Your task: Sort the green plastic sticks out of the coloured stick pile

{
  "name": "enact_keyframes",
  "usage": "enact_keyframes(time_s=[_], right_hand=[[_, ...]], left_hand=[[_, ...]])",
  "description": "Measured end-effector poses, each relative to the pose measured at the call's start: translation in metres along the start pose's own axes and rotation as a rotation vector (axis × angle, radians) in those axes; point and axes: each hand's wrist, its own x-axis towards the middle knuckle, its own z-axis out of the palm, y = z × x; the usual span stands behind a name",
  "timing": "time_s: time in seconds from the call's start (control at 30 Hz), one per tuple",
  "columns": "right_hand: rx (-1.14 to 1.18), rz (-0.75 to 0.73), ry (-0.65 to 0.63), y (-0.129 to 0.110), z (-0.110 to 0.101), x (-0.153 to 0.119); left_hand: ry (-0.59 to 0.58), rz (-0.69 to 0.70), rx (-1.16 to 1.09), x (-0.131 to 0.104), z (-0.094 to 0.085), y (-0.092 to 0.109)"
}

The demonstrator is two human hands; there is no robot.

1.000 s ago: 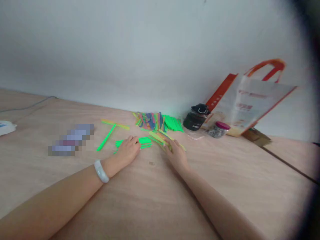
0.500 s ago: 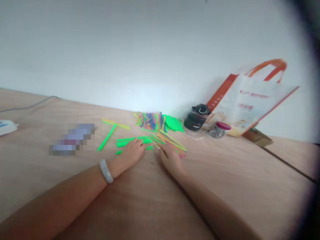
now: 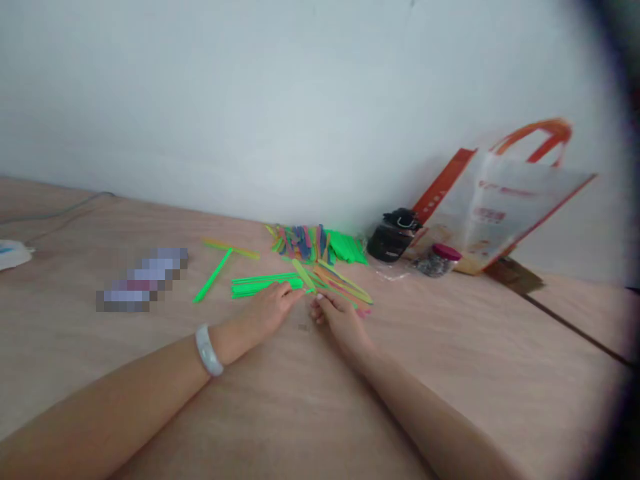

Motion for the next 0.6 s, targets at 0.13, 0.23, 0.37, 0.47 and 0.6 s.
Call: enact_keyframes(time_s=[0.13,0.23,0.37,0.47,0.6], right_hand=[[0.108,0.058,-0.003,-0.0011,0.0031,-0.0017],[0.184,0.093,-0.004,-0.0013,0.0036,-0.0012],[0.242,0.114,-0.020,-0.0005,0.0041,-0.0005],[0.230,0.116,-0.020,0.0009,0.0046,-0.0010],[0.173,0.079,-0.025,0.0012,0.0049,-0.0026]], left_hand=[[0.002,0.006,-0.021,-0.0001,-0.0021,0.0000],[-0.005,0.003,-0.023,-0.0001,-0.0021,-0.0001],[-0.030,-0.001,0.000,-0.0002,-0.0022,0.0007],[-0.036,-0.004,0.005,-0.0003,-0.0027,0.0013],[-0.044,-0.011,0.045,-0.0010,-0.0025,0.0008]])
